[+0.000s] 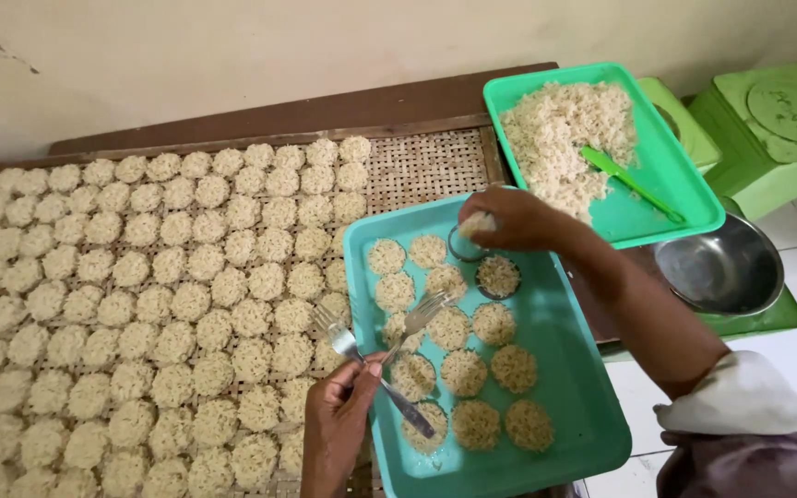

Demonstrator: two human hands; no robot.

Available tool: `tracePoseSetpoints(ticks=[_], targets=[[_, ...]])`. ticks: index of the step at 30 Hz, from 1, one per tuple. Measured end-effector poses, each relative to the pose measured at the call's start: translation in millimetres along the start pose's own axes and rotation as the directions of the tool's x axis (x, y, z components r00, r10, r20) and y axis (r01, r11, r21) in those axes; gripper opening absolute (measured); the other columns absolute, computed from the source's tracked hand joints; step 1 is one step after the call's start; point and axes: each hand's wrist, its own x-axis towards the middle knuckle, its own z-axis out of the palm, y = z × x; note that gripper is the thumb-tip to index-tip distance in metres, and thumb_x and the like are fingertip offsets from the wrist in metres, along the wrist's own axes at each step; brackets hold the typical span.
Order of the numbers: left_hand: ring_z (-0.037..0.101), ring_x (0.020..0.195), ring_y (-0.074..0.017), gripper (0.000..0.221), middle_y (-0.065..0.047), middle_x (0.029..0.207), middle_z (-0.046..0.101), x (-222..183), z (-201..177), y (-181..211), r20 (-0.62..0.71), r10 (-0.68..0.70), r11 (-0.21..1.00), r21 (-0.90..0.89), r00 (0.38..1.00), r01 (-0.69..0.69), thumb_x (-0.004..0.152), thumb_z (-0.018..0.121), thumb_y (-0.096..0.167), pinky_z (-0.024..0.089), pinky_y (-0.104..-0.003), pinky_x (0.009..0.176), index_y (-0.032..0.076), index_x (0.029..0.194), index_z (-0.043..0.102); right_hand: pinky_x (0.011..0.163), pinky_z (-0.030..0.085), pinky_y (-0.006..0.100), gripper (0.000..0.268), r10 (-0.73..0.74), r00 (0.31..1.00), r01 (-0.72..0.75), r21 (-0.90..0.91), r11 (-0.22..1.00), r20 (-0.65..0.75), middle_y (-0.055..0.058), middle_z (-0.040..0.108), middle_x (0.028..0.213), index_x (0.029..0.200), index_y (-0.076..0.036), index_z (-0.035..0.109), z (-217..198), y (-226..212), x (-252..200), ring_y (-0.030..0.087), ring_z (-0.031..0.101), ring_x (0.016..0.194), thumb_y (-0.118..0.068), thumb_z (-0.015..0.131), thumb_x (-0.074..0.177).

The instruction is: Molding noodle mixture into circular shapes using a fork and spoon

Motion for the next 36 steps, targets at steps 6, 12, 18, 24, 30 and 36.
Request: tracePoseSetpoints(ticks=[6,12,18,24,30,36], targets=[[0.029,0.036,-0.0092,0.030,0.002,0.046,0.049,12,-10,-27,0.021,0.135,0.989,0.058,0.991,-0.136,0.091,0.067,0.025,0.024,-0.027,0.035,0.006,0.105,0.084,0.073,0.054,0.042,0.034,-0.337,0.918,0.319,-0.116,0.941,-0.208,0.010,0.066,0.097,0.107,-0.011,0.067,40,13,7,0.031,0.065,0.081,-0.008,0.077,0.074],[0.028,0.036,-0.0091,0.029,0.002,0.044,0.048,14,-14,-31,0.014,0.100,0.994,0.032,0.995,-0.101,0.090,0.069,0.023,0.022,-0.026,0.036,0.007,0.107,0.085,0.073,0.054,0.045,0.022,0.039,0.999,-0.042,-0.208,0.977,-0.022,0.008,0.077,0.095,0.108,-0.011,0.070,14,-7,11,0.032,0.070,0.080,-0.013,0.067,0.087],[0.029,0.036,-0.0086,0.030,0.002,0.047,0.051,9,-13,-25,0.025,0.109,0.993,0.037,0.994,-0.110,0.090,0.068,0.025,0.021,-0.026,0.035,0.007,0.107,0.085,0.066,0.049,0.041,0.014,-0.046,0.995,0.028,-0.189,0.982,-0.092,0.007,0.073,0.081,0.086,-0.008,0.069,22,-10,5,0.030,0.061,0.066,-0.019,0.062,0.093],[0.031,0.035,-0.0076,0.029,0.000,0.054,0.061,23,0,-15,0.007,0.242,0.962,0.125,0.970,-0.241,0.094,0.064,0.024,0.025,-0.024,0.031,0.016,0.118,0.079,0.071,0.050,0.040,0.011,-0.131,0.929,0.089,-0.134,0.987,-0.347,0.009,0.061,0.098,0.093,-0.011,0.066,-18,-65,-32,0.027,0.061,0.081,-0.011,0.073,0.084],[0.034,0.041,-0.0062,0.029,-0.002,0.067,0.064,31,43,24,-0.050,0.495,0.869,0.041,0.868,-0.493,0.097,0.059,0.013,0.027,-0.023,0.031,0.008,0.123,0.071,0.073,0.068,0.033,0.043,-0.179,0.975,0.074,0.564,0.822,0.134,0.007,0.073,0.117,0.131,-0.010,0.060,-8,-117,-100,0.019,0.076,0.086,-0.038,0.048,0.100],[0.039,0.050,-0.0031,0.025,-0.007,0.065,0.061,25,79,50,-0.036,0.537,0.835,-0.121,0.843,-0.537,0.102,0.058,0.017,0.038,-0.020,0.049,0.000,0.116,0.070,0.069,0.067,0.037,0.035,0.241,0.969,0.000,0.984,0.176,-0.043,0.021,0.068,0.099,0.121,0.009,0.067,66,-107,-131,0.030,0.076,0.083,0.005,0.075,0.086]])
